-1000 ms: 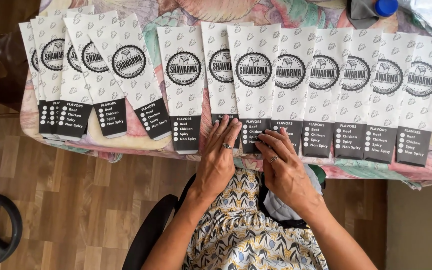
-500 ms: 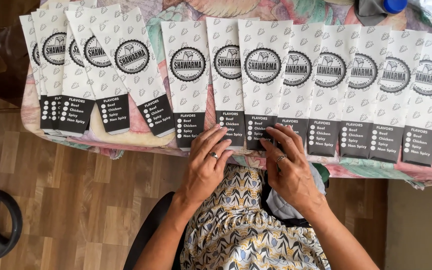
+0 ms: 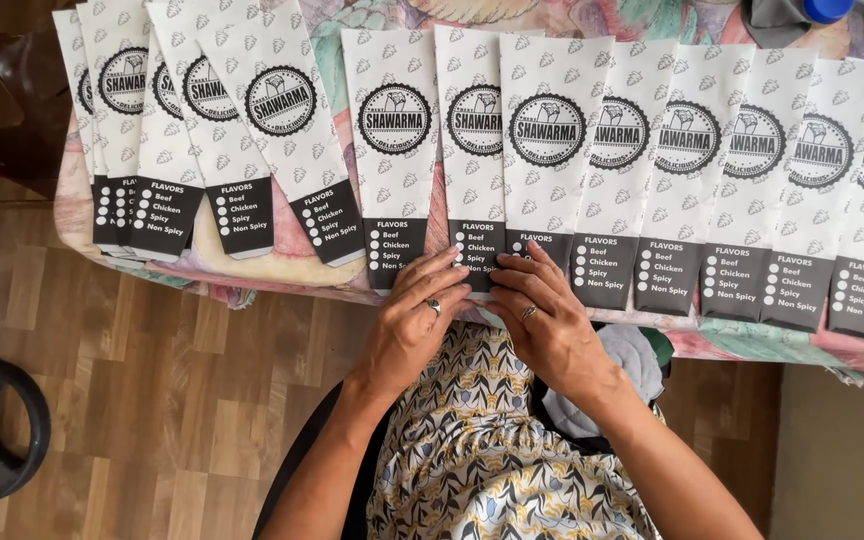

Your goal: Aligning and folding stacks of printed paper bags on a table

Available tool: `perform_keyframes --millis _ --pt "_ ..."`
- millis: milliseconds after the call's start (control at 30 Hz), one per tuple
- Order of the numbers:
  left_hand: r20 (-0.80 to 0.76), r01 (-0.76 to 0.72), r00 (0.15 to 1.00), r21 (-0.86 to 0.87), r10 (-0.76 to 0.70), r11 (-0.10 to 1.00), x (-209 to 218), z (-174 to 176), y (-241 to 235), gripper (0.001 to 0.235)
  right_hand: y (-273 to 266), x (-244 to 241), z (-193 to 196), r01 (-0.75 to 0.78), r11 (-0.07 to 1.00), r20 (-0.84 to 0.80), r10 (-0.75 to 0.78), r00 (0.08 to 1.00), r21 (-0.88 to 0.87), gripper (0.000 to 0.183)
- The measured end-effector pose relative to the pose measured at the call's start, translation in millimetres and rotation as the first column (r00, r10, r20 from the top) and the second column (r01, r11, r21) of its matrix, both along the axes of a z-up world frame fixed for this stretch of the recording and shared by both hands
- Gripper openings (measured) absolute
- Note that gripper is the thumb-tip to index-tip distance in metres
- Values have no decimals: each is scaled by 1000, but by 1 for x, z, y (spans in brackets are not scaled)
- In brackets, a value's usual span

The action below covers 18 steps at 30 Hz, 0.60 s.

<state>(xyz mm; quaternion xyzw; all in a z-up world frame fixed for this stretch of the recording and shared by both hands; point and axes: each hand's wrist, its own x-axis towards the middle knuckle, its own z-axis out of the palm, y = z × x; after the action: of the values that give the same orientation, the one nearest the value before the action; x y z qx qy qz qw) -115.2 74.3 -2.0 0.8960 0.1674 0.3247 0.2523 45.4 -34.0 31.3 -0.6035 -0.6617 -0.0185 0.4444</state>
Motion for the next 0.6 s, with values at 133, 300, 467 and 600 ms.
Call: perform_keyframes --millis 133,300,467,600 --pt "-10 -12 1000 -70 12 997 0 -2 -1 12 2 1 4 -2 1000 -37 2 999 2 6" --pt "25 -73 997 -124 77 990 6 4 -3 7 7 5 6 2 999 -59 -5 998 -43 2" --pt "91 -149 979 -302 184 942 16 7 -8 10 10 7 7 37 983 -214 -76 974 -181 9" --pt "34 -132 985 -467 167 874 16 25 -3 13 8 13 8 25 966 -348 -117 930 -257 15"
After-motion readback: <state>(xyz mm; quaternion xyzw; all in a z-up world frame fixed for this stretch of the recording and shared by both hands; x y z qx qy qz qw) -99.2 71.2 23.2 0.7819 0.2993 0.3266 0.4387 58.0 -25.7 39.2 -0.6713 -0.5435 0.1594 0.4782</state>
